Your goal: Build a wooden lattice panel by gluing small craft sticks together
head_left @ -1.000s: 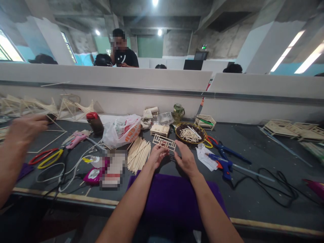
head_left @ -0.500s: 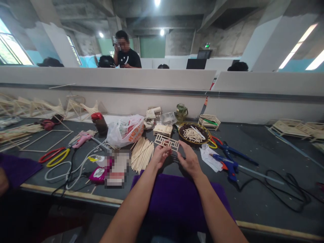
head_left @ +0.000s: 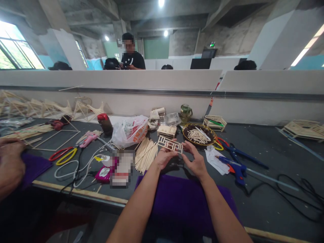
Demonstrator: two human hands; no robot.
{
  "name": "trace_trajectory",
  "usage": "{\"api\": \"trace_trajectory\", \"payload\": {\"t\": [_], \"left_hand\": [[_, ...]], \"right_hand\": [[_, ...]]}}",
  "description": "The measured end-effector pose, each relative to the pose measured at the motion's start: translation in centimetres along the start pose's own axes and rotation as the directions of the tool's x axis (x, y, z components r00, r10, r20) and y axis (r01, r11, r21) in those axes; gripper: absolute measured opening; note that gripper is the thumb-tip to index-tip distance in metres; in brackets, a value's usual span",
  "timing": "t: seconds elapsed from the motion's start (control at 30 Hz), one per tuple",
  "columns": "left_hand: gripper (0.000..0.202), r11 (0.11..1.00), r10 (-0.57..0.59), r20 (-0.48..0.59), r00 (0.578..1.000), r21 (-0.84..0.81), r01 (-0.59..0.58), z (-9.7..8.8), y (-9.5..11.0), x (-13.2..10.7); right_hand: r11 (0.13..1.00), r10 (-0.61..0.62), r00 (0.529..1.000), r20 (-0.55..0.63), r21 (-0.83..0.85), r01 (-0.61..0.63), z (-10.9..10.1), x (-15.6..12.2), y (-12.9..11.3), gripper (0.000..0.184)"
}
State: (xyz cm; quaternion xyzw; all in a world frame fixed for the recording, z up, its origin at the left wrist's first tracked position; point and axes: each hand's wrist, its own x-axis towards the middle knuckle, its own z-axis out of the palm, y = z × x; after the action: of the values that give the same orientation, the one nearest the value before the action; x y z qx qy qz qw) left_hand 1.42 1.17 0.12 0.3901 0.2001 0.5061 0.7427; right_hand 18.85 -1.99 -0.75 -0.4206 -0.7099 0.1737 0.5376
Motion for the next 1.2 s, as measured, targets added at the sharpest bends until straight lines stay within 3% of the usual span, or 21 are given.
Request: {"api": "trace_trajectory", "payload": {"t": [0.17, 0.27, 0.43, 0.5, 0.67, 0.83, 0.93, 1.0, 1.03, 1.1, 1.2], "left_hand": [[0.061, 0.998, 0.038, -0.017, 0.999, 0.057, -0.037, 0.0, -0.4, 0.2], [0.06, 0.988, 0.084, -0.048, 0.995, 0.136, -0.077, 0.1, -0.6, 0.3], [0.058, 0.967, 0.14, -0.034, 0.99, 0.22, -0.129, 0.7, -0.6, 0.2], [0.058, 0.96, 0.149, -0.02, 0.989, 0.241, -0.14, 0.8, -0.6, 0.1], [0.053, 0.96, 0.128, -0.065, 0.99, 0.257, -0.107, 0.7, -1.1, 0.0], [0.057, 0.961, 0.114, -0.071, 0.991, 0.26, -0.092, 0.7, -1.4, 0.0], [0.06, 0.971, 0.098, -0.055, 0.994, 0.224, -0.083, 1.2, -1.1, 0.0], [0.06, 0.978, 0.112, -0.048, 0.993, 0.181, -0.101, 1.4, -0.7, 0.0], [0.06, 0.981, 0.115, -0.043, 0.992, 0.161, -0.107, 1.4, -0.5, 0.0], [0.059, 0.986, 0.11, -0.036, 0.993, 0.127, -0.105, 1.4, -0.2, 0.0], [0.062, 0.988, 0.135, -0.031, 0.99, 0.078, -0.132, 1.2, 0.0, 0.1]], "right_hand": [[0.999, 0.023, 0.999, 0.047, 0.037, -0.025, -0.2, 0.1, 0.0, 0.061], [0.999, 0.041, 0.997, 0.061, -0.027, -0.039, -0.5, 0.3, 0.0, 0.057], [0.977, -0.035, 0.986, -0.166, -0.214, -0.002, -0.7, 1.4, -1.6, 0.03], [0.952, -0.099, 0.977, -0.189, -0.303, 0.038, -0.5, 2.1, -2.7, 0.019], [0.879, -0.228, 0.97, -0.087, -0.446, 0.167, 0.4, 3.8, -5.3, 0.015], [0.852, -0.221, 0.975, -0.019, -0.49, 0.183, 1.5, 5.0, -6.6, 0.016], [0.922, -0.103, 0.99, -0.099, -0.382, 0.057, 1.1, 5.1, -5.7, 0.019], [0.977, 0.128, 0.966, -0.226, -0.136, -0.162, 0.3, 4.8, -4.4, 0.022], [0.96, 0.274, 0.927, -0.255, 0.021, -0.278, -0.2, 4.5, -3.7, 0.025], [0.854, 0.499, 0.85, -0.171, 0.261, -0.449, -1.2, 3.8, -2.4, 0.034], [0.744, 0.586, 0.808, 0.059, 0.355, -0.566, -2.0, 2.4, -1.4, 0.042]]}}
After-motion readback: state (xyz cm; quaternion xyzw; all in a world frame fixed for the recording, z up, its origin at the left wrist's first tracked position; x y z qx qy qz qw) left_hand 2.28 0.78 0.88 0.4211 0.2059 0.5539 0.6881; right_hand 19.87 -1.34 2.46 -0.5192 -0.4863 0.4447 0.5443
